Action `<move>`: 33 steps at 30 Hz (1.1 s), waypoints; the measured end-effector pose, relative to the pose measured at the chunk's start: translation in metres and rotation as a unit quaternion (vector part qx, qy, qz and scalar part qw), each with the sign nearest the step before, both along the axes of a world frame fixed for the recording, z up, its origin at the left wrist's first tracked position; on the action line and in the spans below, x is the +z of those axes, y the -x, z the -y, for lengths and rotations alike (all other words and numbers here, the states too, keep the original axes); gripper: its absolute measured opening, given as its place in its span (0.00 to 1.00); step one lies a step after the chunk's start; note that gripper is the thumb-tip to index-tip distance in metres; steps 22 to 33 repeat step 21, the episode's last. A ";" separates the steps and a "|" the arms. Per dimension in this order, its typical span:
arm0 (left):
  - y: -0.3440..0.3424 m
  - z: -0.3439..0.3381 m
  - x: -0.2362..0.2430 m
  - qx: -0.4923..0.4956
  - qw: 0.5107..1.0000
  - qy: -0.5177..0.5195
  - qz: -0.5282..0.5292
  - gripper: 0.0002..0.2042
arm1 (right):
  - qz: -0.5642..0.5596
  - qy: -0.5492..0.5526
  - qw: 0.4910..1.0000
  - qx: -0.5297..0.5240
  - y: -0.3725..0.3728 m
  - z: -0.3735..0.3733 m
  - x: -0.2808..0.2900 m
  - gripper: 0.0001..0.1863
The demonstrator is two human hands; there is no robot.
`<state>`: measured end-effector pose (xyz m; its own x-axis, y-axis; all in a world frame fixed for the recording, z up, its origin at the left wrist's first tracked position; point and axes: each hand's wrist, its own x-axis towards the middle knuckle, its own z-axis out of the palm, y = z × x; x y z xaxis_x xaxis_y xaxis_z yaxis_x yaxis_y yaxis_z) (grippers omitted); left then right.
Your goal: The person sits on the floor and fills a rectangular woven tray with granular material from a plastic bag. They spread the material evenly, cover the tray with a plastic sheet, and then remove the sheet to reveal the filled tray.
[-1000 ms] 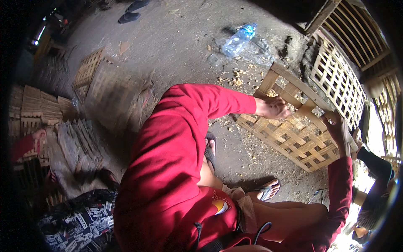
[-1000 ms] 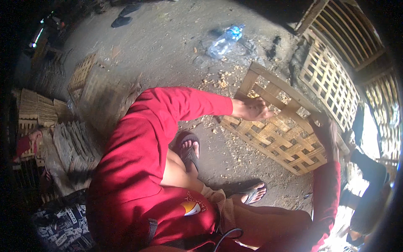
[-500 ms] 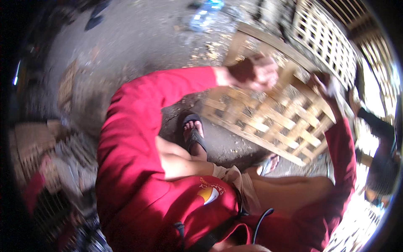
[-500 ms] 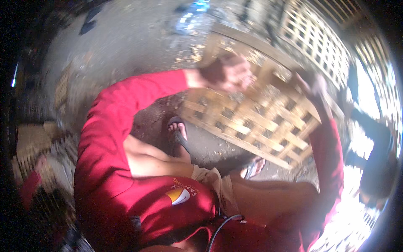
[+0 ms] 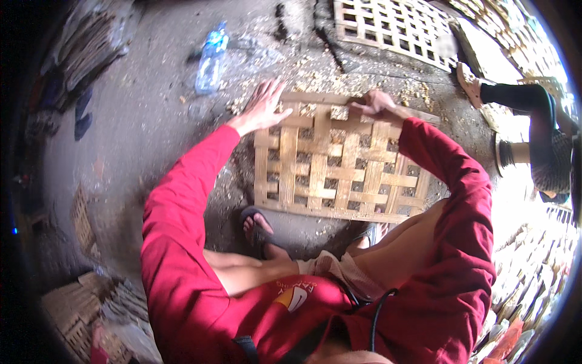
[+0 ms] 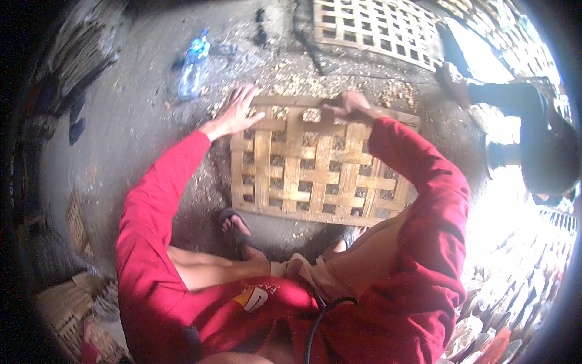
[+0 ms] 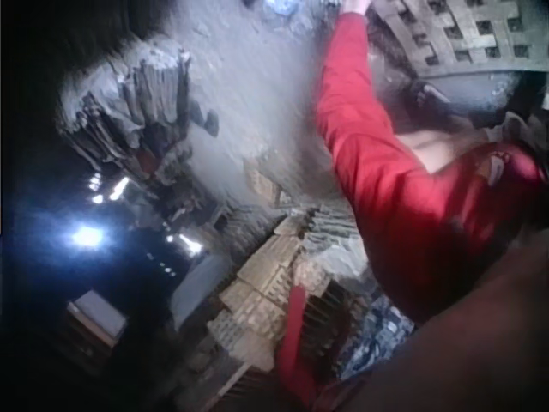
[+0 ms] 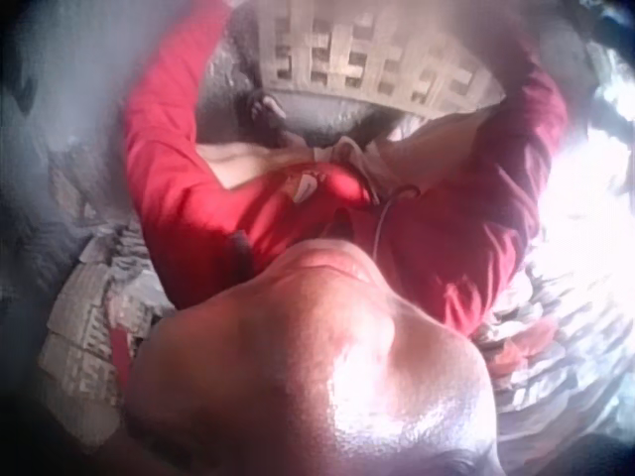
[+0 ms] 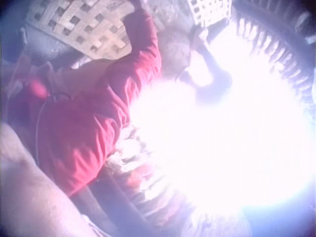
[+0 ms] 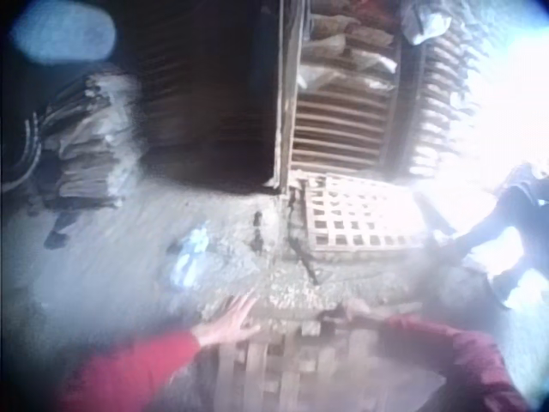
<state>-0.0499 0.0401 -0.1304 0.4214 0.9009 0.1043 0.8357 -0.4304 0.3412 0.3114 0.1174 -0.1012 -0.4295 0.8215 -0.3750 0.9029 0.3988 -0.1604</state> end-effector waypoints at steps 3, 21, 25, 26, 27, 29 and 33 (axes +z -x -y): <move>0.000 -0.002 -0.025 -0.007 0.997 0.077 0.026 0.38 | 0.018 0.015 1.000 0.016 0.007 -0.001 -0.020 0.45; 0.091 0.066 0.133 0.125 0.965 0.231 -0.001 0.20 | -0.383 0.360 0.851 -0.005 -0.006 0.177 0.188 0.21; 0.091 0.066 0.133 0.125 0.965 0.231 -0.001 0.20 | -0.383 0.360 0.851 -0.005 -0.006 0.177 0.188 0.21; 0.091 0.066 0.133 0.125 0.965 0.231 -0.001 0.20 | -0.383 0.360 0.851 -0.005 -0.006 0.177 0.188 0.21; 0.091 0.066 0.133 0.125 0.965 0.231 -0.001 0.20 | -0.383 0.360 0.851 -0.005 -0.006 0.177 0.188 0.21; 0.091 0.066 0.133 0.125 0.965 0.231 -0.001 0.20 | -0.383 0.360 0.851 -0.005 -0.006 0.177 0.188 0.21; 0.091 0.066 0.133 0.125 0.965 0.231 -0.001 0.20 | -0.383 0.360 0.851 -0.005 -0.006 0.177 0.188 0.21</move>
